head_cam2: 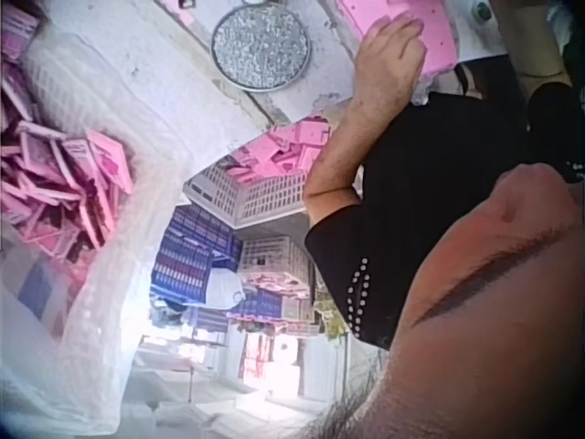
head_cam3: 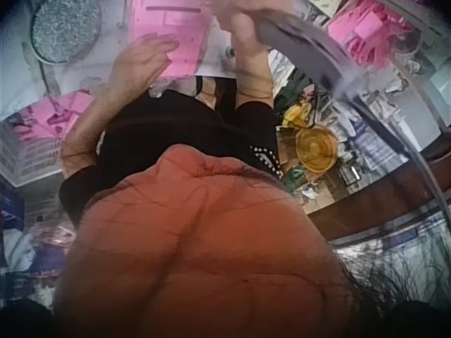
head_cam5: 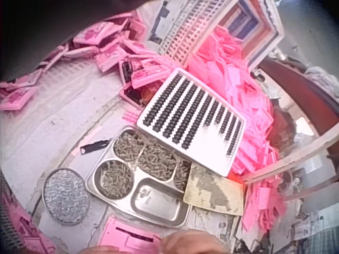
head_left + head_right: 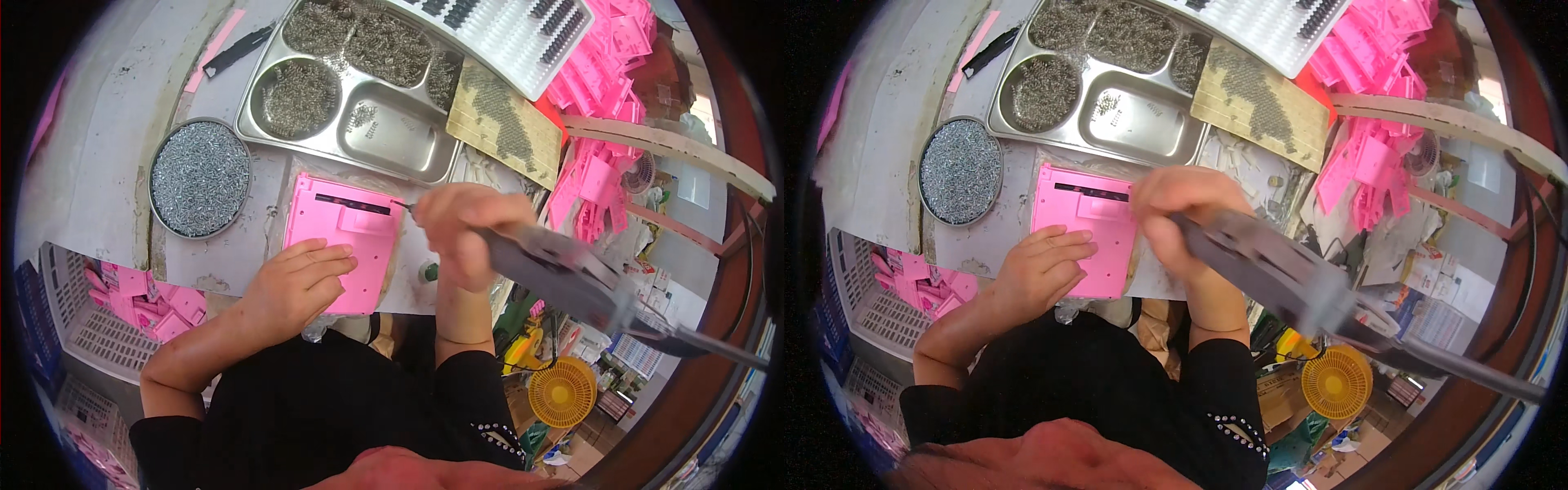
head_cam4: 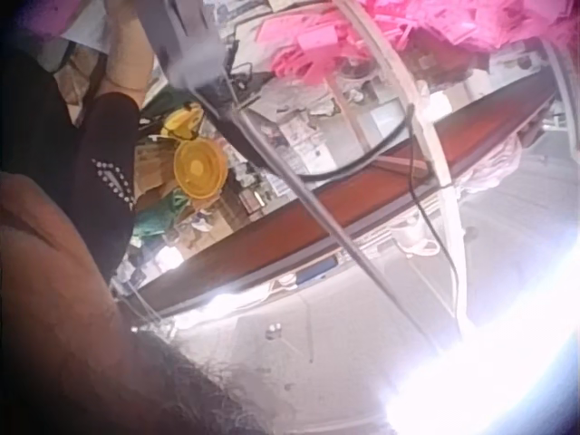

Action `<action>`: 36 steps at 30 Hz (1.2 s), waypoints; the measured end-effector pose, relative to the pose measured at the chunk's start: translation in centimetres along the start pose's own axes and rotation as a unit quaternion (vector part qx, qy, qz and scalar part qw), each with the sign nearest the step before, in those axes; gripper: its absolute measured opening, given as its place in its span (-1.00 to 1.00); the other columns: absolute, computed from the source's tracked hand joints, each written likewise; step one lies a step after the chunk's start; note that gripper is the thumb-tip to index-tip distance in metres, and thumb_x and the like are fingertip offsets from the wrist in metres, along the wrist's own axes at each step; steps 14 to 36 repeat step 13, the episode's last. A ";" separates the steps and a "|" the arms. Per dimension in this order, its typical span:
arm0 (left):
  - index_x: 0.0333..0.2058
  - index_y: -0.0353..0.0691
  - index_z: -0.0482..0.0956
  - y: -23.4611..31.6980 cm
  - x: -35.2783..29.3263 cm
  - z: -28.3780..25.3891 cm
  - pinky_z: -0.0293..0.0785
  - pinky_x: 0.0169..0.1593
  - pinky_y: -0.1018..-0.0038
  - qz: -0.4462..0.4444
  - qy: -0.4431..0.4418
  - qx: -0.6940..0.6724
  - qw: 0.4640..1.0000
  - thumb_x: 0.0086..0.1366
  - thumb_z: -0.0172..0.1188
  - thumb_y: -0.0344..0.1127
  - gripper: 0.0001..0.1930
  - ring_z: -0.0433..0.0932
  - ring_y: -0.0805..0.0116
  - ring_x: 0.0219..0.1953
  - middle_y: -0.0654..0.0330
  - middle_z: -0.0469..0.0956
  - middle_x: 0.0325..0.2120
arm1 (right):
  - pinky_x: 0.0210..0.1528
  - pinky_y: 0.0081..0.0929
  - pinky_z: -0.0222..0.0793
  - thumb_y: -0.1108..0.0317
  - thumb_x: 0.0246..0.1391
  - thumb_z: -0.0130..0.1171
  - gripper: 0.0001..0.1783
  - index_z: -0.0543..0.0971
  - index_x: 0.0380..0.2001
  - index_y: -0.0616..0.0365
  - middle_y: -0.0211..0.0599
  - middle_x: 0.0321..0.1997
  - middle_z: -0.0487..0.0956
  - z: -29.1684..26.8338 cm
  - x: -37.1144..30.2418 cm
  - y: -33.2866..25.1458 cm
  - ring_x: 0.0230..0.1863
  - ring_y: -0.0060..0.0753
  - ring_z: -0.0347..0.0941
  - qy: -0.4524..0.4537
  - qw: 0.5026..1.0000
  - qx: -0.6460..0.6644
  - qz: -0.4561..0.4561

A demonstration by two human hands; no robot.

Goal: Assembling the internal electronic components of a plastic toy, including soldering wires and driving screws.

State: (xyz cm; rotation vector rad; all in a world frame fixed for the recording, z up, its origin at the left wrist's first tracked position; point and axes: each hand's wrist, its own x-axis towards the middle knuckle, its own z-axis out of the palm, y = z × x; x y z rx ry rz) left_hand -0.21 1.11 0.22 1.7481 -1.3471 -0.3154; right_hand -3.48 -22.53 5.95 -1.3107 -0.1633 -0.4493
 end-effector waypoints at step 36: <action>-0.29 -0.25 0.57 -0.2 -0.3 0.2 0.42 0.29 0.14 0.017 0.019 -0.024 0.999 0.17 0.29 -0.41 -0.86 0.57 0.14 0.15 0.08 0.63 0.00 | -0.59 -0.40 0.26 0.23 0.27 0.27 -0.70 0.38 -0.18 0.14 -0.34 -0.68 0.37 0.1 0.9 1.7 -0.68 -0.49 0.26 -0.031 0.998 -0.053 -0.022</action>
